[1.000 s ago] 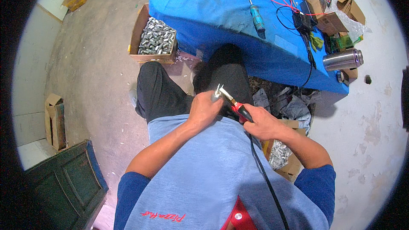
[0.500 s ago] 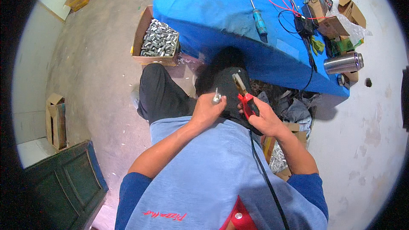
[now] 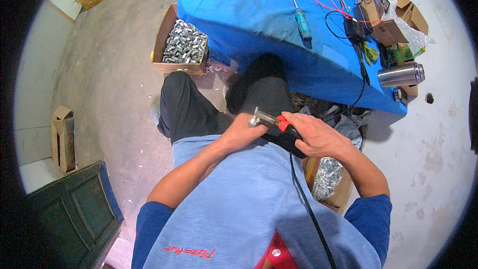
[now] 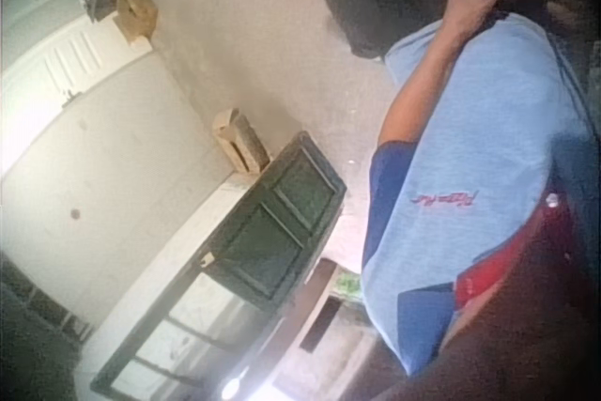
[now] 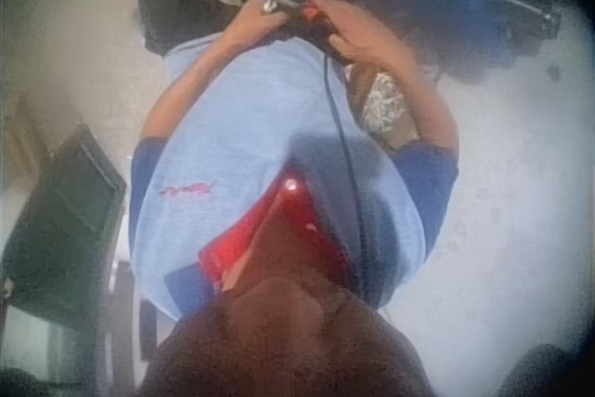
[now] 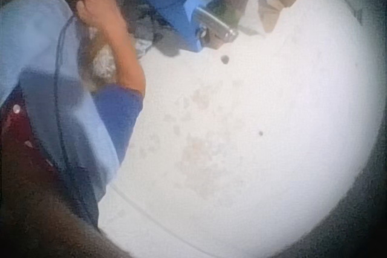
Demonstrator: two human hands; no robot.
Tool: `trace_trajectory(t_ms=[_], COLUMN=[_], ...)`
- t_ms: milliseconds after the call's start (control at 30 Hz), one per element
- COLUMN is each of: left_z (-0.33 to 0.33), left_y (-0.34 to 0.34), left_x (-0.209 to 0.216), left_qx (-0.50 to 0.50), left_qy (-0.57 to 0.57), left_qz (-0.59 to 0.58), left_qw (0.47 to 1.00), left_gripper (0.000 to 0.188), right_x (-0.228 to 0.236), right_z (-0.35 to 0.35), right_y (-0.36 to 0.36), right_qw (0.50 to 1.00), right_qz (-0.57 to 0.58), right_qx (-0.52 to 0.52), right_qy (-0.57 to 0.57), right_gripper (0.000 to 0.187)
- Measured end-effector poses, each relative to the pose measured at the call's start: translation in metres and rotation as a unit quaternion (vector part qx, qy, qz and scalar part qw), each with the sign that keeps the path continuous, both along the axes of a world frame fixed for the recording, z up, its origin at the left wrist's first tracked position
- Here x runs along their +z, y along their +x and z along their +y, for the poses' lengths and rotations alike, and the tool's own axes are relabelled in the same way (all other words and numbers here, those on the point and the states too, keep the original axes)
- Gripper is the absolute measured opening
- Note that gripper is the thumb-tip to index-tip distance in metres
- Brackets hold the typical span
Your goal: The person assembles a metal fixture by hand, inserting internal components and using a screwdriver to tighten screws and pliers to adjust metal tabs.
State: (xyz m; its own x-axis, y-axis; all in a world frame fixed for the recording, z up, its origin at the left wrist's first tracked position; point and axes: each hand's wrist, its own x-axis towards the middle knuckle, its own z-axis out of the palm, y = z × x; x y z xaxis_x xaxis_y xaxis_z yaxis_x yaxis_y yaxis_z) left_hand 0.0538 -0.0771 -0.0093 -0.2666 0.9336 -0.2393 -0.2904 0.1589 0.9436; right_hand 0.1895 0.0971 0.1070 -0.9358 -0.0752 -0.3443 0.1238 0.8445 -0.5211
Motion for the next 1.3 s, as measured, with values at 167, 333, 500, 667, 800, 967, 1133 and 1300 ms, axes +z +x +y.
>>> trace_trajectory(t_ms=[167, 333, 500, 667, 800, 967, 1133, 1300], left_z=[-0.002, -0.002, -0.005, -0.007, -0.017, -0.022, -0.019, -0.013], left_y=[-0.003, 0.0, -0.002, 0.003, 0.002, 0.007, 0.009, 0.007], left_x=[-0.005, -0.012, -0.003, 0.003, 0.022, 0.034, 0.031, 0.022], left_qx=[-0.054, -0.057, -0.058, -0.011, -0.018, 0.012, 0.042, 0.009], left_qy=[-0.025, -0.005, -0.012, -0.021, -0.052, -0.026, -0.005, -0.009], left_qz=[0.011, 0.009, 0.006, 0.027, 0.167, 0.228, 0.222, 0.093], left_qw=[0.998, 0.998, 0.998, 0.999, 0.984, 0.973, 0.974, 0.996], left_gripper=[0.024, 0.023, 0.019, 0.026, 0.02, 0.017, 0.017, 0.019], right_x=[0.009, 0.008, 0.019, 0.009, 0.018, 0.013, 0.007, 0.003], right_z=[0.005, 0.01, 0.006, 0.004, -0.002, -0.013, -0.019, -0.013], right_y=[-0.005, -0.009, -0.014, -0.005, -0.001, 0.02, 0.024, 0.019], right_qw=[0.999, 0.992, 0.995, 0.993, 0.889, 0.662, 0.866, 0.966], right_qz=[0.024, 0.042, -0.067, -0.068, -0.278, -0.336, -0.245, -0.073], right_qx=[0.036, 0.077, 0.049, 0.006, -0.134, -0.279, -0.194, -0.095], right_qy=[0.024, 0.089, 0.05, -0.095, -0.338, -0.609, -0.391, -0.23], right_gripper=[0.062, 0.062, 0.065, 0.052, 0.051, 0.052, 0.049, 0.052])
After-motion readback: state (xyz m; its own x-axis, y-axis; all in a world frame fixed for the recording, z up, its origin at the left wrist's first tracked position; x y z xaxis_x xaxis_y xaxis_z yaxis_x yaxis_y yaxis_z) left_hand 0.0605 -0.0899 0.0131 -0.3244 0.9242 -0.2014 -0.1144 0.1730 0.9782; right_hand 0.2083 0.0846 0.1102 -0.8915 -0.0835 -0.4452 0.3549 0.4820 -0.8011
